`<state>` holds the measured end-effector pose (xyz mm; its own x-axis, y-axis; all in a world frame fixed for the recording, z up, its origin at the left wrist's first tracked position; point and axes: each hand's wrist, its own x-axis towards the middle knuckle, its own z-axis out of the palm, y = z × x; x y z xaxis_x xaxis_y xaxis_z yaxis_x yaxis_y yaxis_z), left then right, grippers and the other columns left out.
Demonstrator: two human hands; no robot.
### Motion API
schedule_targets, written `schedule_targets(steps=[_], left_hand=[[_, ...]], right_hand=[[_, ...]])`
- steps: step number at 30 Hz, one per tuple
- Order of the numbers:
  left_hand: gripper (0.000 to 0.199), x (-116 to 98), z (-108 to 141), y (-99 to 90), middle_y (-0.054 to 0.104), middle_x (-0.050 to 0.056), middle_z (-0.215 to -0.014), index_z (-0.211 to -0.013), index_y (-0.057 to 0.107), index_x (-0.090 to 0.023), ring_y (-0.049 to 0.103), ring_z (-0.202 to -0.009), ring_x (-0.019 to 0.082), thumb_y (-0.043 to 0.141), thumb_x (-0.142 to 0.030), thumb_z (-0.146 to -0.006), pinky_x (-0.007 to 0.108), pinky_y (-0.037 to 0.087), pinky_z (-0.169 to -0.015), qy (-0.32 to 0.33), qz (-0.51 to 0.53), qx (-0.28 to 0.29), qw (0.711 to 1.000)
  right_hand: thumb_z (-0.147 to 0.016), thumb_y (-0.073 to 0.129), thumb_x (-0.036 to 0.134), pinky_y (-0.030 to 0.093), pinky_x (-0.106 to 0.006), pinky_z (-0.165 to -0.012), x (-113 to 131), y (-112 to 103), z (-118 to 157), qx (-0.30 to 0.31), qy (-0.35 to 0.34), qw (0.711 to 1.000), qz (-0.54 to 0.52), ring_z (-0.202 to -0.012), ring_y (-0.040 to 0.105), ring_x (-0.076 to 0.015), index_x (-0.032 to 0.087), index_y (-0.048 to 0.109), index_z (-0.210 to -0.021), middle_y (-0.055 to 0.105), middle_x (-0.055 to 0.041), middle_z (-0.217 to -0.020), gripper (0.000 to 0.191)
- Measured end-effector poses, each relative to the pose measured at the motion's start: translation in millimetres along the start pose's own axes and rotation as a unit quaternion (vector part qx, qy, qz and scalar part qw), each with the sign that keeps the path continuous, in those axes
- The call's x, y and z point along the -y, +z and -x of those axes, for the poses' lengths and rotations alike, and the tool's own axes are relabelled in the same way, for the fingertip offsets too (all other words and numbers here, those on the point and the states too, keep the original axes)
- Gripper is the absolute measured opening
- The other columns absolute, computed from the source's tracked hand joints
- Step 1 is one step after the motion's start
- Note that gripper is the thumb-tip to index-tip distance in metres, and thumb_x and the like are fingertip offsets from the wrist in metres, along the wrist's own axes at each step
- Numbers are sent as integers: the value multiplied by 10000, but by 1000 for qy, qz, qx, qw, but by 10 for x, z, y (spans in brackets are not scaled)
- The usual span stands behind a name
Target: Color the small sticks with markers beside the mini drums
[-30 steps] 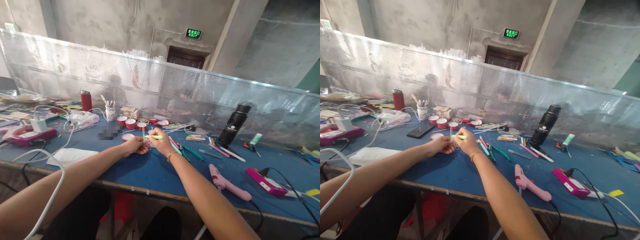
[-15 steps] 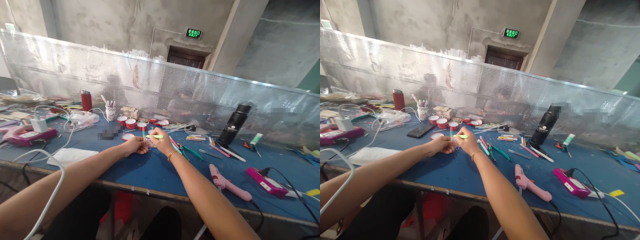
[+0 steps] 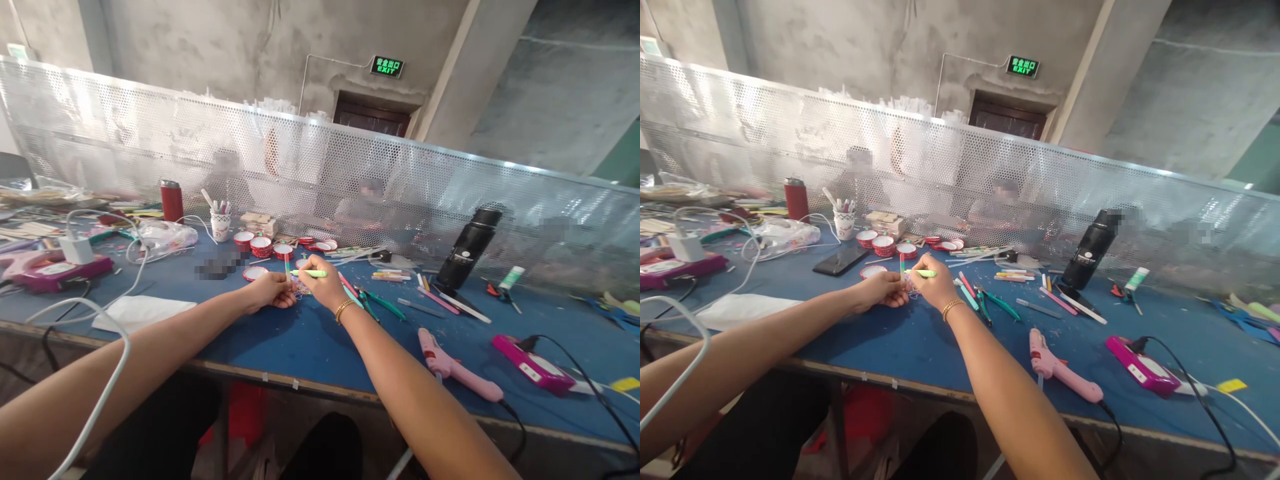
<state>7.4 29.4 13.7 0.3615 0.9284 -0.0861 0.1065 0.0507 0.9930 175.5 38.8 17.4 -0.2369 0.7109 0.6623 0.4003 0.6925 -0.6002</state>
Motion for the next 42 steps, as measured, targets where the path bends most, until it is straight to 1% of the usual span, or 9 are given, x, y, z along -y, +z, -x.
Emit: schedule_targets(steps=[3, 9, 14, 19, 25, 30, 34, 37, 42], left_hand=[[230, -5, 5, 2, 686, 56, -642, -775, 594, -130, 601, -496, 85, 674, -345, -767, 192, 480, -515, -2, -2, 1, 1000], [194, 3, -6, -8, 690, 66, -668, -779, 588, -131, 602, -500, 85, 649, -316, -785, 194, 480, -520, -3, -5, 1, 1000], [181, 3, -8, -4, 682, 60, -651, -790, 587, -128, 598, -498, 82, 623, -305, -803, 192, 481, -523, -3, -10, 2, 1000], [147, -4, 1, 0, 686, 62, -666, -783, 574, -128, 597, -502, 77, 584, -268, -827, 184, 482, -519, -5, -14, -2, 1000], [151, -4, 4, 0, 678, 56, -650, -805, 583, -122, 596, -500, 76, 579, -271, -832, 179, 482, -515, -2, -15, 3, 1000], [158, -18, 15, 11, 686, 59, -659, -787, 579, -124, 596, -496, 78, 606, -278, -815, 183, 478, -508, -5, -15, -5, 1000], [176, -12, 7, 10, 681, 56, -645, -783, 582, -126, 594, -488, 80, 627, -294, -802, 184, 476, -505, -4, -11, -3, 1000], [151, -8, 2, 6, 683, 59, -654, -796, 581, -124, 598, -496, 78, 601, -272, -820, 182, 480, -511, -6, -11, -1, 1000], [146, -16, 11, 11, 682, 56, -654, -783, 576, -124, 593, -490, 74, 584, -262, -832, 179, 476, -510, -6, -15, -6, 1000]], right_hand=[[-757, 515, 272, 342, -226, -518, 0, 5, -2, 8, 4, 1000, 2, -539, 450, -118, 219, 483, -688, 514, 47, -585, 92], [-751, 527, 259, 344, -221, -523, -12, -7, -2, -6, 3, 1000, 0, -528, 439, -108, 215, 496, -687, 511, 54, -577, 84], [-757, 523, 276, 342, -219, -517, -10, 11, -1, 11, 9, 1000, -10, -537, 452, -112, 216, 491, -694, 529, 48, -593, 92], [-741, 530, 261, 340, -228, -515, -11, -8, -4, -4, 9, 1000, -12, -518, 435, -108, 216, 498, -690, 513, 57, -575, 75], [-753, 523, 258, 344, -224, -515, 3, 11, 5, 11, 4, 1000, -22, -535, 454, -111, 215, 494, -699, 524, 50, -592, 75], [-753, 540, 253, 340, -225, -524, -35, -7, -5, -5, 0, 1000, -3, -536, 446, -109, 211, 499, -691, 519, 50, -588, 85], [-769, 529, 257, 338, -226, -524, -37, 9, -3, 5, -3, 1000, -10, -540, 455, -113, 215, 493, -703, 523, 50, -594, 85], [-766, 533, 260, 337, -224, -517, -31, 9, -7, 10, -2, 1000, -14, -533, 446, -111, 215, 492, -697, 515, 52, -586, 93], [-762, 536, 252, 354, -226, -531, -36, -2, -10, -4, -2, 1000, -19, -542, 461, -110, 211, 502, -706, 526, 50, -600, 78]])
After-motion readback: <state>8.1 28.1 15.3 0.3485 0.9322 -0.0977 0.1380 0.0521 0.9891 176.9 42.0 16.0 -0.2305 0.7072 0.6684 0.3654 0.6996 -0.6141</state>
